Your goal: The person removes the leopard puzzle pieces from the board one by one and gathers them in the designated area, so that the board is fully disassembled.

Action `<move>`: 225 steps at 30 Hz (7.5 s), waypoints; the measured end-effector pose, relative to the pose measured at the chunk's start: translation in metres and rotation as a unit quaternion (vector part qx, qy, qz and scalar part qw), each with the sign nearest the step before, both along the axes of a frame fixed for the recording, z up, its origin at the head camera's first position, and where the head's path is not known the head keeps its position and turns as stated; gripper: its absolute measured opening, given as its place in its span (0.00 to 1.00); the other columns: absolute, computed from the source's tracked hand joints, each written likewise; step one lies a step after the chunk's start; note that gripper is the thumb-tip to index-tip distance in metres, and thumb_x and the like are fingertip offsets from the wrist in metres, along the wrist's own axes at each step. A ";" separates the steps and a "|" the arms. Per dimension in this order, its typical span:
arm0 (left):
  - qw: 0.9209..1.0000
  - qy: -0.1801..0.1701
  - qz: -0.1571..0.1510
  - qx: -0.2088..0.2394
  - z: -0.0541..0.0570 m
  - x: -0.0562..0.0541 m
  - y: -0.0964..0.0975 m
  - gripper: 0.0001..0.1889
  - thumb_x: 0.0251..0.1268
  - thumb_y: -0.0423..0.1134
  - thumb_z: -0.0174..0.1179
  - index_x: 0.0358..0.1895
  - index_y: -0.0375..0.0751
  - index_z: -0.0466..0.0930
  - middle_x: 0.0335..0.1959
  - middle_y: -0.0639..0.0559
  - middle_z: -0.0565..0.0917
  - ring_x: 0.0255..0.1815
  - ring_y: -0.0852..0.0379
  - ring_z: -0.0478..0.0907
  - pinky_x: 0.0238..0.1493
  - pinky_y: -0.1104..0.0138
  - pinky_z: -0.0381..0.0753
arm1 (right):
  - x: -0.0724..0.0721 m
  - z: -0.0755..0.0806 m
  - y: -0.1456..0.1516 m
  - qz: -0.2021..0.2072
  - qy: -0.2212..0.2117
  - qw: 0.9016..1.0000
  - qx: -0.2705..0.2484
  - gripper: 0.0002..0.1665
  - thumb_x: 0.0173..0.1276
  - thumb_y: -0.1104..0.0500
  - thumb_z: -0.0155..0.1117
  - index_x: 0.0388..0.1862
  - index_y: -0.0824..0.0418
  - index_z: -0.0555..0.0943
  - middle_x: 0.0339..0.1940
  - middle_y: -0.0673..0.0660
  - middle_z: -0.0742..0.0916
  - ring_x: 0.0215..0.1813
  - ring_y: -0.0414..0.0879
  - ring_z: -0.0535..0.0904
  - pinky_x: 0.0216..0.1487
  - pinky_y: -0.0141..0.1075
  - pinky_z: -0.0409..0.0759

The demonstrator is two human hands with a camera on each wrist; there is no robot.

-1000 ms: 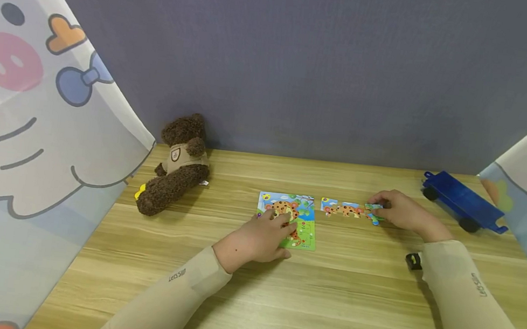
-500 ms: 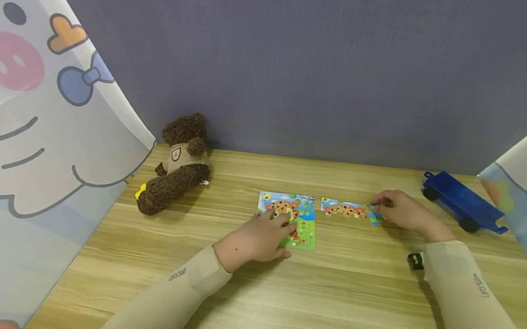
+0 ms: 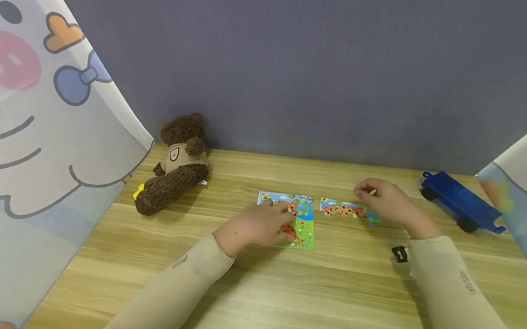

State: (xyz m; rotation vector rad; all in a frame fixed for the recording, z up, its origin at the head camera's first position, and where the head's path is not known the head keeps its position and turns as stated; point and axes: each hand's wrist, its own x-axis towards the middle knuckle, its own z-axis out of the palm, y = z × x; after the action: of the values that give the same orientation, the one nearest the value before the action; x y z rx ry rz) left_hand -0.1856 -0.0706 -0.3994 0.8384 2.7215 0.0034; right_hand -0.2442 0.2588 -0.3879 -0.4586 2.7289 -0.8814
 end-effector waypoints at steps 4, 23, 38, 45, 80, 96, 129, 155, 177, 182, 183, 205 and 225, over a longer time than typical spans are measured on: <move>1.000 -0.005 0.019 0.023 0.006 -0.006 -0.011 0.33 0.81 0.64 0.55 0.81 0.55 0.68 0.85 0.51 0.64 0.82 0.39 0.66 0.76 0.41 0.76 | 0.003 0.005 -0.021 0.006 -0.008 1.000 -0.022 0.24 0.87 0.46 0.54 0.65 0.62 0.81 0.58 0.64 0.86 0.37 0.50 0.81 0.37 0.40 0.80; 0.990 -0.072 0.121 0.009 0.000 -0.009 -0.063 0.52 0.76 0.70 0.55 0.90 0.48 0.43 0.92 0.44 0.41 0.90 0.28 0.41 0.80 0.23 0.52 | 0.006 -0.001 -0.120 0.103 -0.044 0.989 -0.100 0.27 0.82 0.60 0.62 0.76 0.64 0.72 0.64 0.64 0.82 0.44 0.50 0.83 0.39 0.39 0.82; 0.987 -0.095 0.126 0.000 -0.001 -0.012 -0.064 0.52 0.75 0.74 0.53 0.90 0.54 0.41 0.92 0.47 0.39 0.90 0.27 0.38 0.79 0.22 0.55 | 0.000 -0.027 -0.170 0.159 -0.044 0.984 -0.067 0.30 0.73 0.61 0.73 0.72 0.63 0.77 0.60 0.61 0.83 0.47 0.46 0.81 0.47 0.38 0.83; 0.987 -0.096 0.126 -0.007 -0.004 -0.013 -0.064 0.53 0.74 0.74 0.54 0.90 0.53 0.42 0.92 0.45 0.41 0.90 0.26 0.39 0.78 0.22 0.58 | -0.002 -0.033 -0.178 0.174 -0.041 0.983 -0.050 0.28 0.72 0.61 0.74 0.68 0.63 0.79 0.53 0.60 0.83 0.46 0.46 0.77 0.50 0.37 0.81; 0.988 -0.086 0.125 -0.030 -0.004 -0.013 -0.060 0.54 0.72 0.75 0.56 0.90 0.53 0.44 0.92 0.45 0.44 0.90 0.26 0.42 0.77 0.24 0.63 | -0.002 -0.035 -0.183 0.153 -0.087 0.984 -0.028 0.17 0.73 0.57 0.75 0.58 0.57 0.85 0.55 0.56 0.83 0.52 0.47 0.78 0.55 0.41 0.82; 0.988 -0.088 0.124 -0.025 -0.005 -0.014 -0.061 0.54 0.71 0.75 0.56 0.90 0.53 0.44 0.92 0.45 0.44 0.89 0.25 0.41 0.77 0.24 0.63 | 0.001 -0.034 -0.185 0.145 -0.082 0.986 -0.025 0.13 0.73 0.56 0.74 0.53 0.54 0.84 0.52 0.56 0.82 0.49 0.47 0.77 0.49 0.39 0.80; 0.986 -0.096 0.131 -0.020 -0.005 -0.013 -0.061 0.56 0.71 0.75 0.57 0.90 0.51 0.43 0.92 0.44 0.42 0.90 0.26 0.42 0.77 0.24 0.63 | -0.002 -0.035 -0.179 0.180 -0.097 0.976 -0.076 0.08 0.81 0.58 0.65 0.55 0.56 0.82 0.50 0.55 0.87 0.45 0.45 0.82 0.46 0.37 0.82; 0.988 -0.091 0.126 -0.021 -0.001 -0.012 -0.059 0.55 0.71 0.75 0.58 0.90 0.50 0.45 0.92 0.43 0.44 0.89 0.24 0.42 0.77 0.24 0.64 | -0.003 -0.031 -0.174 0.163 -0.139 0.969 -0.126 0.07 0.83 0.61 0.59 0.55 0.57 0.82 0.50 0.57 0.87 0.48 0.46 0.85 0.51 0.40 0.89; 0.988 -0.096 0.124 -0.018 -0.003 -0.013 -0.060 0.54 0.72 0.73 0.58 0.90 0.52 0.44 0.92 0.43 0.42 0.89 0.24 0.41 0.79 0.26 0.63 | -0.003 0.012 -0.099 0.094 -0.074 0.982 -0.149 0.13 0.84 0.54 0.61 0.61 0.57 0.79 0.53 0.62 0.83 0.49 0.62 0.87 0.36 0.51 0.88; 0.988 -0.096 0.124 -0.013 -0.002 -0.012 -0.060 0.54 0.72 0.73 0.58 0.90 0.52 0.44 0.92 0.43 0.43 0.89 0.24 0.41 0.79 0.26 0.62 | -0.004 0.009 -0.075 0.086 -0.059 0.985 -0.141 0.13 0.83 0.56 0.62 0.60 0.60 0.80 0.52 0.62 0.83 0.49 0.57 0.85 0.50 0.51 0.90; 0.988 -0.096 0.124 -0.012 -0.002 -0.012 -0.060 0.54 0.72 0.73 0.59 0.90 0.52 0.44 0.92 0.43 0.43 0.89 0.24 0.41 0.79 0.26 0.62 | -0.005 0.007 -0.071 0.084 -0.060 0.985 -0.135 0.13 0.83 0.57 0.62 0.60 0.59 0.80 0.52 0.61 0.83 0.49 0.57 0.85 0.49 0.50 0.90; 0.987 -0.097 0.124 0.000 -0.002 -0.012 -0.060 0.54 0.72 0.72 0.60 0.90 0.51 0.45 0.92 0.42 0.44 0.89 0.23 0.41 0.77 0.24 0.63 | 0.000 -0.027 -0.044 0.143 -0.171 0.971 -0.086 0.10 0.81 0.63 0.59 0.56 0.66 0.78 0.44 0.60 0.84 0.44 0.48 0.85 0.45 0.39 0.89; 0.989 -0.092 0.118 -0.016 -0.003 -0.013 -0.060 0.54 0.72 0.73 0.58 0.90 0.51 0.44 0.92 0.42 0.43 0.89 0.23 0.41 0.77 0.26 0.64 | 0.000 -0.029 -0.047 0.133 -0.110 0.984 -0.041 0.05 0.77 0.62 0.68 0.46 0.62 0.83 0.38 0.56 0.85 0.36 0.43 0.74 0.35 0.31 0.74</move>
State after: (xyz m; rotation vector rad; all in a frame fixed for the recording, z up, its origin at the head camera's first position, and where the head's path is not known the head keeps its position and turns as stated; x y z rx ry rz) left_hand -0.1983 -0.1306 -0.4024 0.4772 2.6196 0.0821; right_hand -0.2442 0.2114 -0.4170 -0.6801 2.3707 -0.9134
